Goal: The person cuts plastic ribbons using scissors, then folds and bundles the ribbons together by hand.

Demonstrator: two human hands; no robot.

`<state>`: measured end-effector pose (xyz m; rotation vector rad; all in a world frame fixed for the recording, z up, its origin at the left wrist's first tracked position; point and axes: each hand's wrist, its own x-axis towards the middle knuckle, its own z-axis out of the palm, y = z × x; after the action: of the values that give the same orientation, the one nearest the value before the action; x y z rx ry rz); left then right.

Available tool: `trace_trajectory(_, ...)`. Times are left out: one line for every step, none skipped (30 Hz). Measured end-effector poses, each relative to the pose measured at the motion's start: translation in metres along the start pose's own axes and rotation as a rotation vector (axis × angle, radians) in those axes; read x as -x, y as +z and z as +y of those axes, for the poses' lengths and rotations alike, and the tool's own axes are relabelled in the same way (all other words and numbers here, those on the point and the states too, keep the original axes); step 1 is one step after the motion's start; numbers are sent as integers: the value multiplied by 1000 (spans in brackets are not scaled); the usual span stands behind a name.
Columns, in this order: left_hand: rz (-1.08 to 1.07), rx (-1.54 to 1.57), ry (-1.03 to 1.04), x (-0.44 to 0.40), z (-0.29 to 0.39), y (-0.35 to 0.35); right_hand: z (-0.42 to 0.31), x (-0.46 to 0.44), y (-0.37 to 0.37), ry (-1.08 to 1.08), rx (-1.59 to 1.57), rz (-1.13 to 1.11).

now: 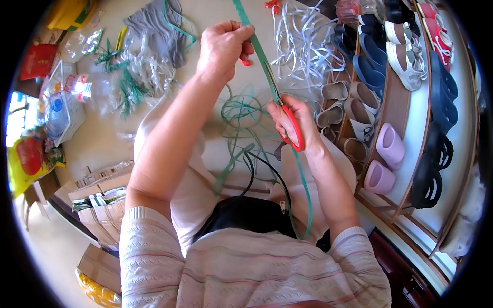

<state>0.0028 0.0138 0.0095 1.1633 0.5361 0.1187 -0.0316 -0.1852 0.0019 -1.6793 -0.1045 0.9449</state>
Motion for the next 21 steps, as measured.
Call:
trace_trajectory(1, -11, 12, -1, -1, 0, 0, -1, 0, -1, -21, -6)
trace_trajectory(-13, -13, 18, 1, -3, 1, 0, -3, 0, -2, -41, -10)
trace_trajectory(-34, -32, 5, 5, -6, 4, 0, -5, 1, -32, -38, 3)
trace_trajectory(-30, -8, 16, 6, -6, 5, 0, -7, 3, -61, -34, 16)
trace_trajectory(-26, 18, 25, 7, -7, 7, 0, -7, 3, -88, -29, 31)
trace_trajectory(-32, 8, 11, 8, -7, 7, 2, -8, 3, -96, -26, 32)
trace_trajectory(-37, -5, 2, 7, -6, 6, 3, -9, 3, -109, -24, 31)
trace_trajectory(-40, -17, -8, 6, -5, 5, 4, -10, 3, -120, -22, 30)
trace_trajectory(-46, -10, -14, 5, -4, 5, 2, -8, 2, -108, -17, 25)
trace_trajectory(-51, -3, -17, 5, -3, 5, 0, -5, 2, -97, -10, 17)
trace_trajectory(-54, 6, -21, 4, -2, 3, -2, -3, 1, -85, -3, 9)
trace_trajectory(-47, 26, -10, 1, -2, 1, 0, -3, 1, -93, 10, 5)
trace_trajectory(-43, 46, 1, -3, -1, -2, 4, -4, 1, -100, 22, 4)
trace_trajectory(-40, 68, 13, -6, -1, -4, 7, -6, 1, -108, 36, 3)
trace_trajectory(-38, 59, 11, -6, 0, -3, 8, -8, 1, -125, 28, 5)
trace_trajectory(-36, 50, 6, -3, -2, -1, 10, -10, 1, -140, 20, 8)
trace_trajectory(-36, 42, 1, 0, -4, 3, 10, -12, 1, -155, 13, 12)
trace_trajectory(-44, 26, -2, 6, -6, 8, 8, -13, 1, -166, 6, 16)
trace_trajectory(-44, 25, 1, 7, -6, 9, 7, -13, 2, -175, -2, 19)
trace_trajectory(-45, 25, 2, 7, -6, 9, 5, -12, 2, -181, -9, 23)
trace_trajectory(-44, 27, 2, 8, -6, 10, 4, -10, 2, -156, -1, 24)
